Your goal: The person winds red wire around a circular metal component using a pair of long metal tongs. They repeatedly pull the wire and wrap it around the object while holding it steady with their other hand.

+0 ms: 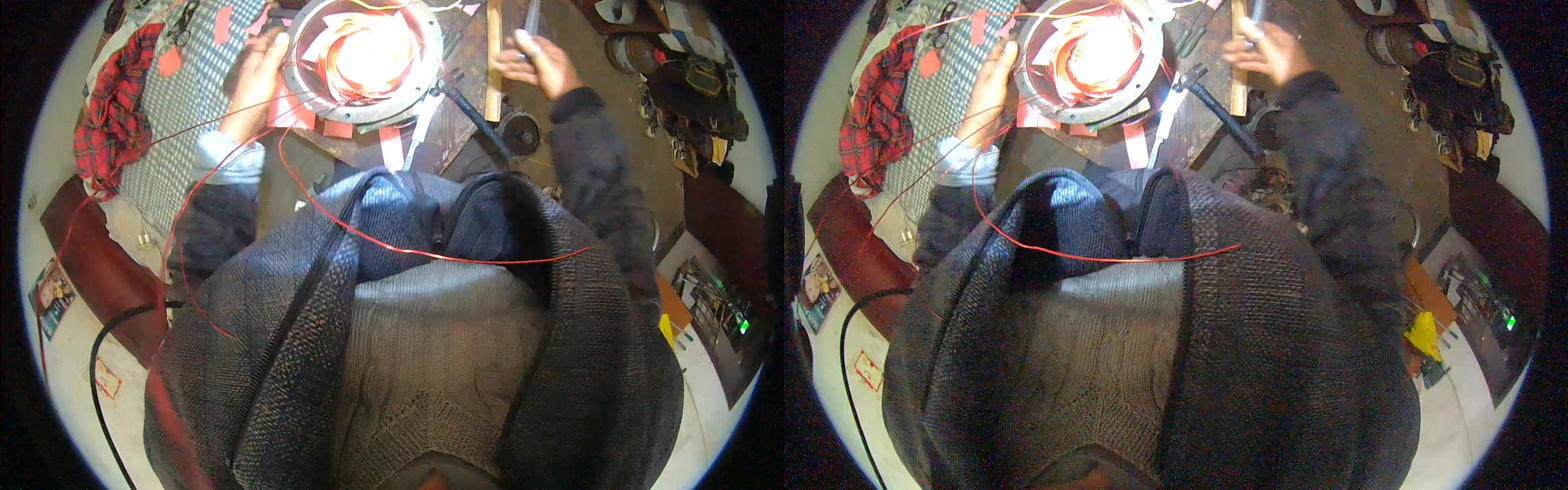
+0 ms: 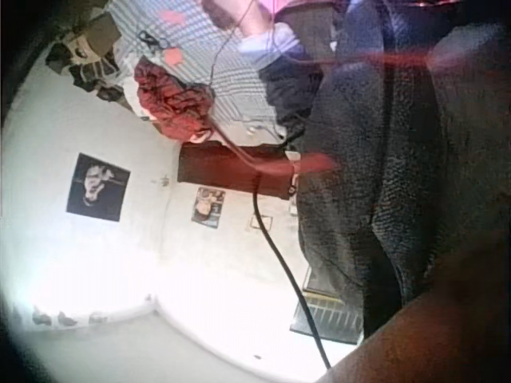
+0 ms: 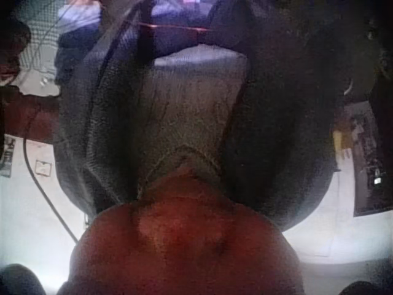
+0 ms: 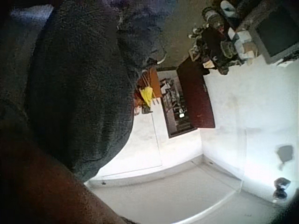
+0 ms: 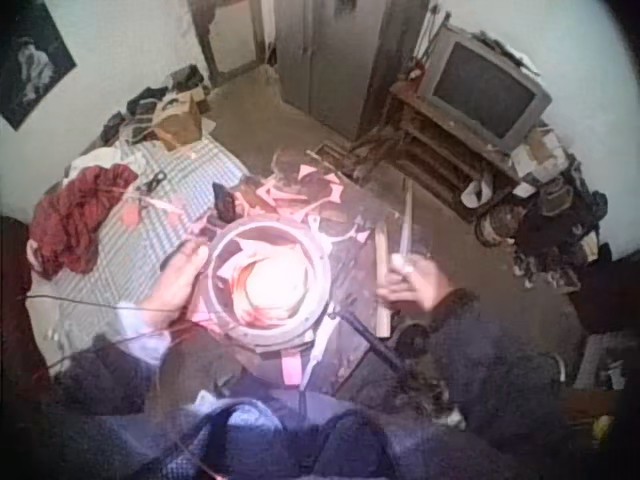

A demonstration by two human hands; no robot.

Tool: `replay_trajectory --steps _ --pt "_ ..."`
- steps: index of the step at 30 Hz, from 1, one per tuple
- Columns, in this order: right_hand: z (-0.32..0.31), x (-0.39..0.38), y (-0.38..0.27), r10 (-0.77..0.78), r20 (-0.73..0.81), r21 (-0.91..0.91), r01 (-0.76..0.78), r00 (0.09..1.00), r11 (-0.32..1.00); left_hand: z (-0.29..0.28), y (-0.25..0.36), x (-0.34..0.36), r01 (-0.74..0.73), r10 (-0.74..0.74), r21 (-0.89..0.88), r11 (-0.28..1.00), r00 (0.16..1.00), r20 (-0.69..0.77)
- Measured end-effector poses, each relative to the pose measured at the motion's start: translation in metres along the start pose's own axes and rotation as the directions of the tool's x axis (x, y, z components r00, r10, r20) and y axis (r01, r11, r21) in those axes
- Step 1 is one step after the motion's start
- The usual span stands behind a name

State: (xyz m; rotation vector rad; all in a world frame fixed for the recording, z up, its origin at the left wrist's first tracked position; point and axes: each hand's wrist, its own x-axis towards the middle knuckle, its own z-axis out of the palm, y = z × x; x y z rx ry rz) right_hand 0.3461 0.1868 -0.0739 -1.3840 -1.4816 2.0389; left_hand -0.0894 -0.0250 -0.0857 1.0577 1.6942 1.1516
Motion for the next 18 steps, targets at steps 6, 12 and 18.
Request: replay_trajectory --steps 6,12,18 --pt "0.098 0.069 0.006 -0.321 -0.293 -0.015 0.331 0.901 0.943 0.043 0.043 -0.026 -0.174 0.465 0.687 0.706 0.845 -0.264" --pt "0.127 0.094 -0.014 -0.305 -0.168 0.383 0.347 0.937 0.856 0.037 0.034 -0.113 -0.165 0.163 0.021 0.986 0.939 -0.301" --pt "0.131 0.114 -0.037 -0.361 0.064 0.175 0.346 0.930 0.922 0.067 -0.007 -0.091 0.079 -0.095 -0.069 0.994 0.959 -0.266"
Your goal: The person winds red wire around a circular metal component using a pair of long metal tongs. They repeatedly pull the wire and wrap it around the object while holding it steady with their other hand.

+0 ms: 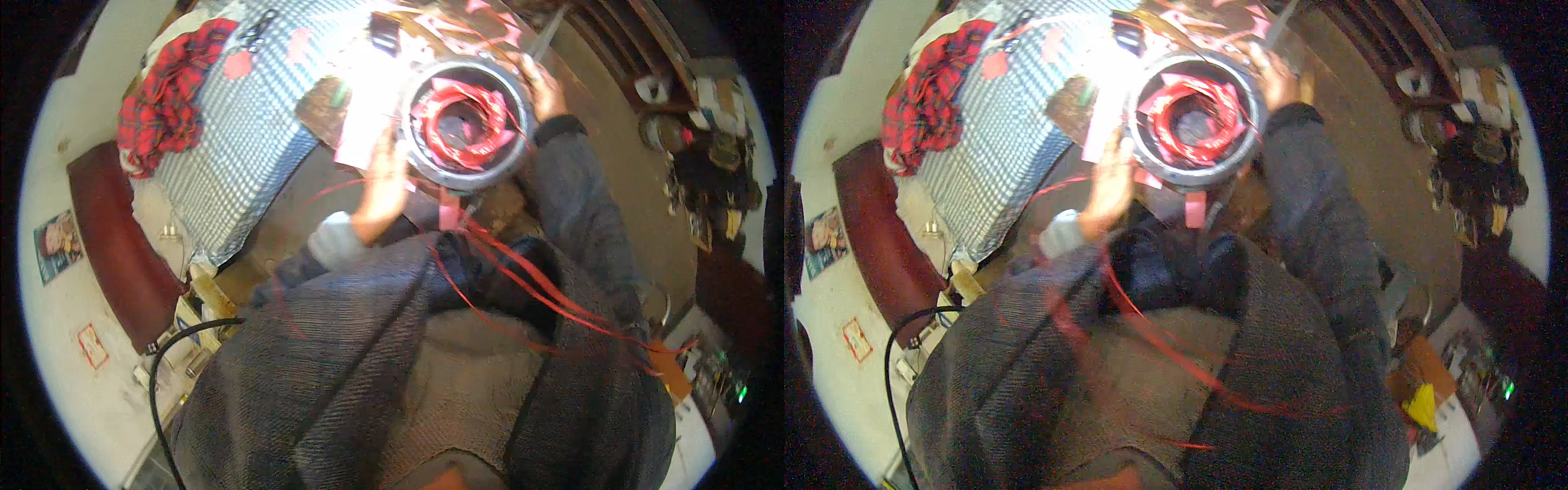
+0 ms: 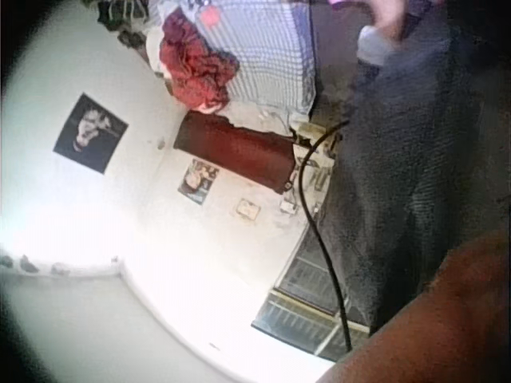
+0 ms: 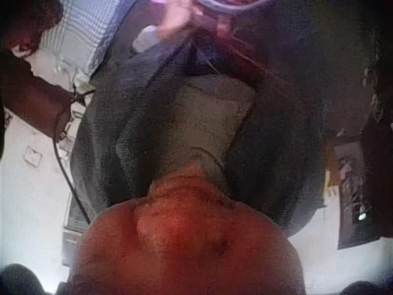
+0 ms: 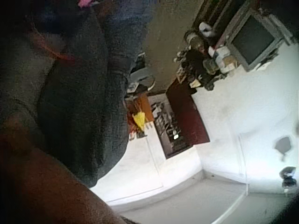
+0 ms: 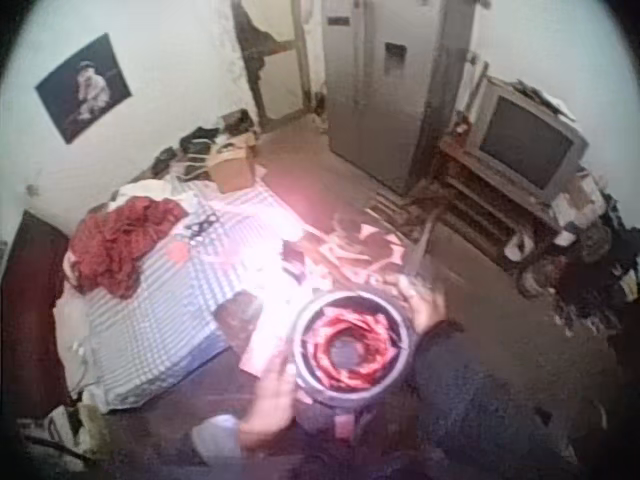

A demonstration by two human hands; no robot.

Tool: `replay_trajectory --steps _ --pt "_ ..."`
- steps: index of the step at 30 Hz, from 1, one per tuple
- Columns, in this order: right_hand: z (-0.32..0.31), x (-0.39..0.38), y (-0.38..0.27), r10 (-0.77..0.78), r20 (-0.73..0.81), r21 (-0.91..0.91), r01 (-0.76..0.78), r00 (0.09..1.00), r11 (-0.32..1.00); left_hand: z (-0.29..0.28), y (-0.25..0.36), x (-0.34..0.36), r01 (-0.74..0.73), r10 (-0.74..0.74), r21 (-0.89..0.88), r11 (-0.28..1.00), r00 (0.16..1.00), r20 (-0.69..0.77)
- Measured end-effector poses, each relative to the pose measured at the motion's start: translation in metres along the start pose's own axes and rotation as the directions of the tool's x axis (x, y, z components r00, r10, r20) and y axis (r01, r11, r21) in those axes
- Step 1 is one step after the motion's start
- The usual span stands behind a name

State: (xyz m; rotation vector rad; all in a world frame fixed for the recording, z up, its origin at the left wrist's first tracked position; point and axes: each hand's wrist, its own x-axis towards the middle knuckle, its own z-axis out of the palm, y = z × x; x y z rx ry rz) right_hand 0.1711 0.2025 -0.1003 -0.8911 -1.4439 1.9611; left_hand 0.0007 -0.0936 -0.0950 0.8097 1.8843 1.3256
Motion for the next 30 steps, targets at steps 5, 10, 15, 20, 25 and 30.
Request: replay_trajectory --steps 5,10,15,20,25,30 --pt "0.005 0.015 -0.005 0.091 0.068 -0.143 -0.081 0.993 0.986 0.038 0.007 0.029 0.006 -0.032 -0.140 0.990 0.982 -0.186" --pt "0.011 0.027 -0.006 -0.119 0.309 -0.095 0.155 0.944 0.983 0.044 0.025 0.031 0.030 -0.048 -0.068 0.997 0.959 -0.281" --pt "0.004 0.009 0.012 0.151 -0.073 0.024 -0.150 0.986 0.988 0.046 0.024 0.038 -0.322 0.290 -0.067 0.945 0.912 -0.289" --pt "-0.010 -0.049 0.031 0.008 -0.332 0.070 0.016 0.943 0.997 0.021 0.003 0.089 -0.144 0.142 0.016 0.989 0.985 0.103" --pt "0.030 -0.103 0.051 -0.093 -0.748 0.123 0.275 0.657 0.954 0.034 0.031 0.199 -0.459 0.381 -0.044 0.887 0.676 0.630" --pt "0.067 -0.141 0.052 -0.060 -0.809 0.186 0.352 0.584 0.917 0.056 0.061 0.235 -0.547 0.374 -0.121 0.829 0.380 0.846"
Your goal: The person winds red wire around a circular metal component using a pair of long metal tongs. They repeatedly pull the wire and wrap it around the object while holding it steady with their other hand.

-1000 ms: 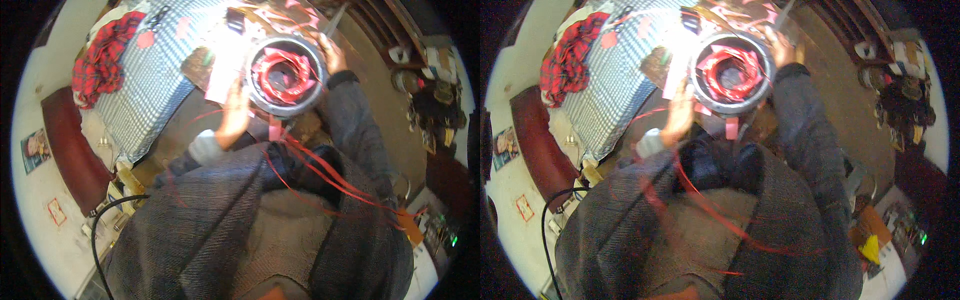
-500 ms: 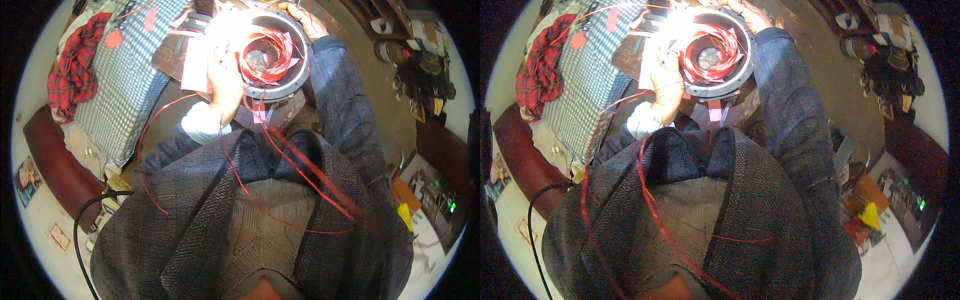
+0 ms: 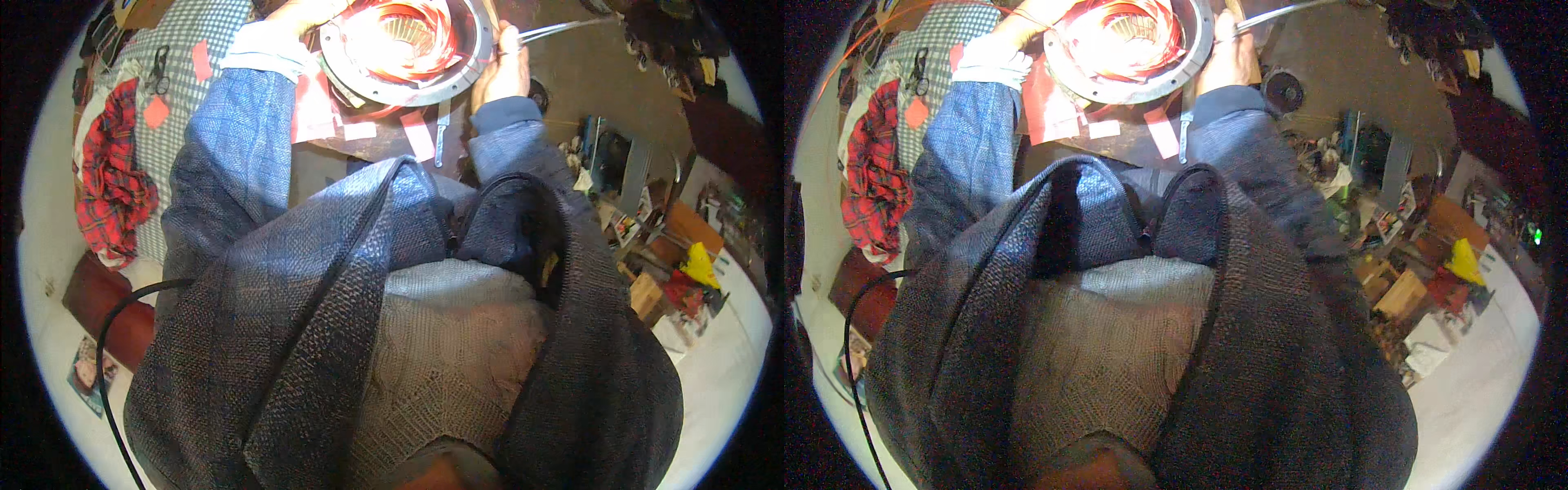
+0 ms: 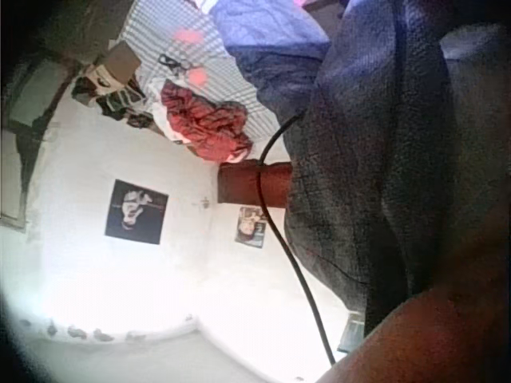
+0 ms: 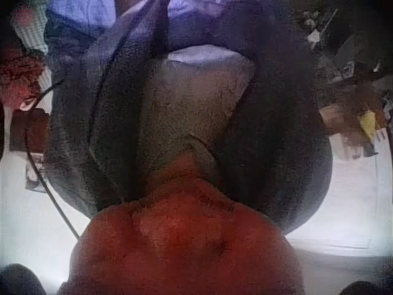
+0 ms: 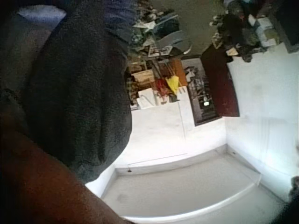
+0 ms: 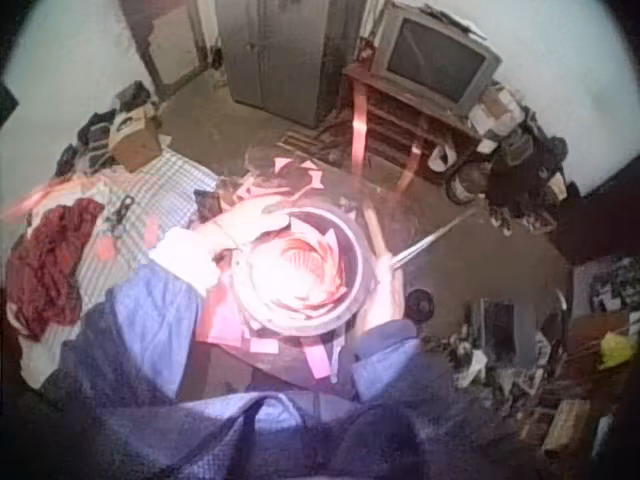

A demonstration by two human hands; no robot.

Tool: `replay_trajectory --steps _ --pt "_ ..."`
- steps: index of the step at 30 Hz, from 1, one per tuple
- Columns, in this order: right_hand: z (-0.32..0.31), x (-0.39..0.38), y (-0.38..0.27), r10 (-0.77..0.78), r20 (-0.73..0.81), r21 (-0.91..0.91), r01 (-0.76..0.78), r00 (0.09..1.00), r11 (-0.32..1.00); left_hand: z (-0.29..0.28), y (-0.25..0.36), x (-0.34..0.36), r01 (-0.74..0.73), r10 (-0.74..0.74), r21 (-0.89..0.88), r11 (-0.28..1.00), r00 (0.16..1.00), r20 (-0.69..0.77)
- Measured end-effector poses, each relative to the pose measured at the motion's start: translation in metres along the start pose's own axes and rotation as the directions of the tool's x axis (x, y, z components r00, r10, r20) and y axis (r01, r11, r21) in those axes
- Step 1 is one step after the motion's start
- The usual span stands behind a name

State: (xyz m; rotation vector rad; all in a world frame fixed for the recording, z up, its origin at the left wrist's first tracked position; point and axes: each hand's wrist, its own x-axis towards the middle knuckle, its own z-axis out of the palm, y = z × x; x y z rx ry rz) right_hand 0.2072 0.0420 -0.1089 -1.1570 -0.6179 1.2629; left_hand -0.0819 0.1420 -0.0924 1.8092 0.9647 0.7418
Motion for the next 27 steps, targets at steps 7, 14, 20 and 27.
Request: replay_trajectory --steps 7,14,20,27 --pt "-0.154 -0.056 -0.104 0.399 0.087 -0.491 -0.309 0.913 0.815 0.012 0.030 -0.114 0.307 -0.427 -0.307 0.901 0.751 -0.504" --pt "-0.233 -0.082 -0.207 0.487 0.335 -0.921 0.390 0.806 -0.013 0.046 0.135 -0.177 0.151 -0.063 0.316 0.937 0.960 -0.272" --pt "-0.157 -0.024 -0.246 0.448 0.659 -0.623 0.772 0.604 -0.126 0.087 0.112 -0.090 -0.090 0.099 0.656 0.749 0.995 0.023" --pt "-0.074 0.016 -0.236 0.578 0.740 -0.192 0.932 0.343 -0.308 0.086 0.097 -0.052 -0.063 -0.053 0.531 0.845 0.978 0.200"
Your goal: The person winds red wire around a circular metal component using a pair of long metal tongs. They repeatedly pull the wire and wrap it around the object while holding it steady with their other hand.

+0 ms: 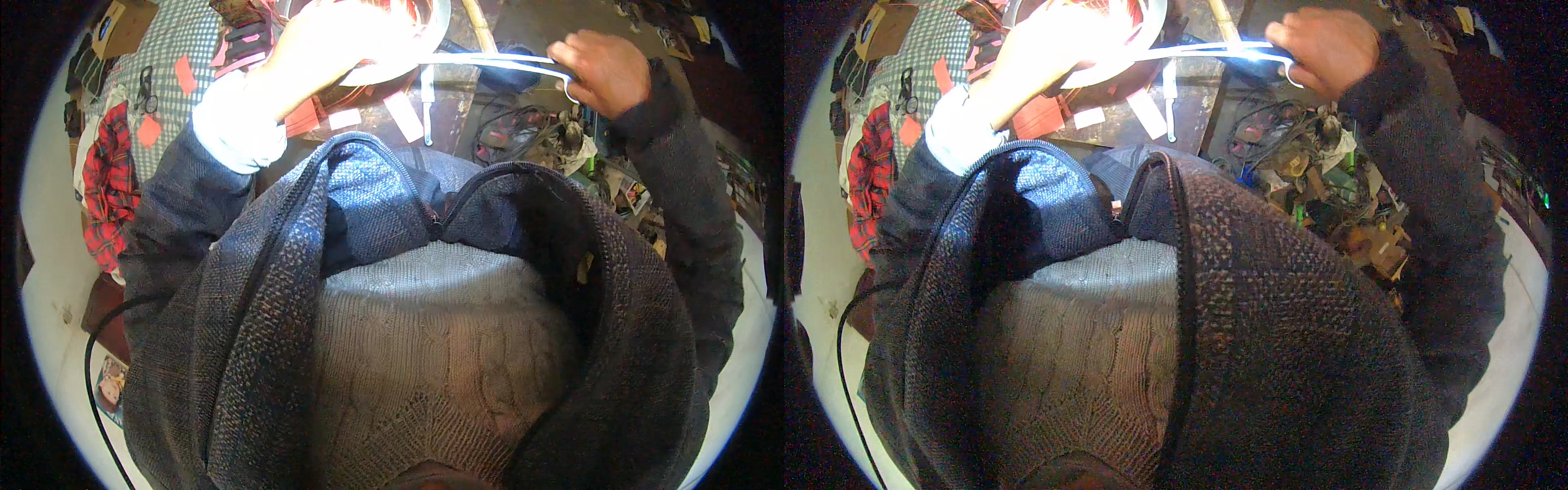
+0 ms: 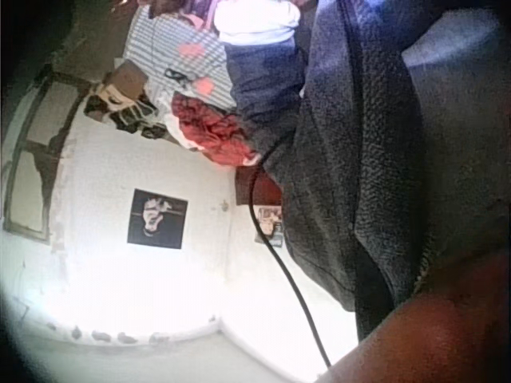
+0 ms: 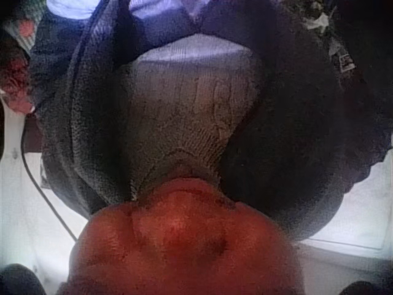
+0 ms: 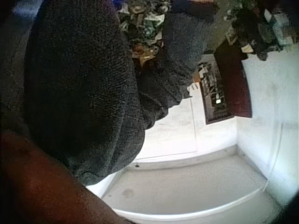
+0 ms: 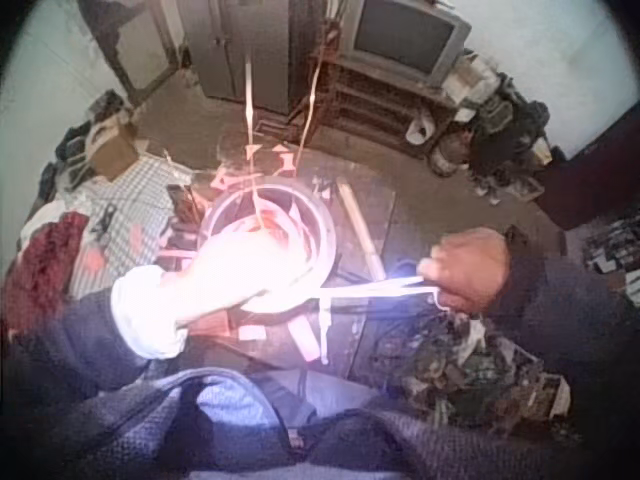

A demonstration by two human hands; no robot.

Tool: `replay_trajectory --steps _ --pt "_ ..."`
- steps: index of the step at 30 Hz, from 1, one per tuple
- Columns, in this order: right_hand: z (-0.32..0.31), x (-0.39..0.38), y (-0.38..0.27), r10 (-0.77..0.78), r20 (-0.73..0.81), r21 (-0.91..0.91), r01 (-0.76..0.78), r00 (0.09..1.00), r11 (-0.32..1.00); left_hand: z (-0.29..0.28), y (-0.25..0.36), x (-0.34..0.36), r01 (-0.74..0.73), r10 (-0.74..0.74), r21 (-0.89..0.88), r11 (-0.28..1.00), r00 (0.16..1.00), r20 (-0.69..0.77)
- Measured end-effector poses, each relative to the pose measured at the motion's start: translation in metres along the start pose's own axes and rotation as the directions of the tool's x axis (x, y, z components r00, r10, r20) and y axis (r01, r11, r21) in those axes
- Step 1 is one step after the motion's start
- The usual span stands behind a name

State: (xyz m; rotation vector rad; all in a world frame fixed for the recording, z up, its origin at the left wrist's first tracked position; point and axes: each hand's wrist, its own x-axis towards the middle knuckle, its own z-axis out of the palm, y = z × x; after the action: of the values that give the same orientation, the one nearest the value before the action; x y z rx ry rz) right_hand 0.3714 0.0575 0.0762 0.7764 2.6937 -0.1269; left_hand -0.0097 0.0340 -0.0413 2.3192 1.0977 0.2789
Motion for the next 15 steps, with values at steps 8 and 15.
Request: replay_trajectory --steps 8,15 --pt "-0.038 0.062 0.001 -0.169 -0.075 -0.097 0.161 0.983 0.982 -0.019 -0.028 0.037 0.052 0.016 -0.568 0.822 0.993 0.113" --pt "-0.044 0.088 0.002 -0.143 0.102 -0.001 0.144 0.985 0.990 -0.045 -0.025 0.043 -0.004 0.007 -0.064 0.998 0.999 0.043"
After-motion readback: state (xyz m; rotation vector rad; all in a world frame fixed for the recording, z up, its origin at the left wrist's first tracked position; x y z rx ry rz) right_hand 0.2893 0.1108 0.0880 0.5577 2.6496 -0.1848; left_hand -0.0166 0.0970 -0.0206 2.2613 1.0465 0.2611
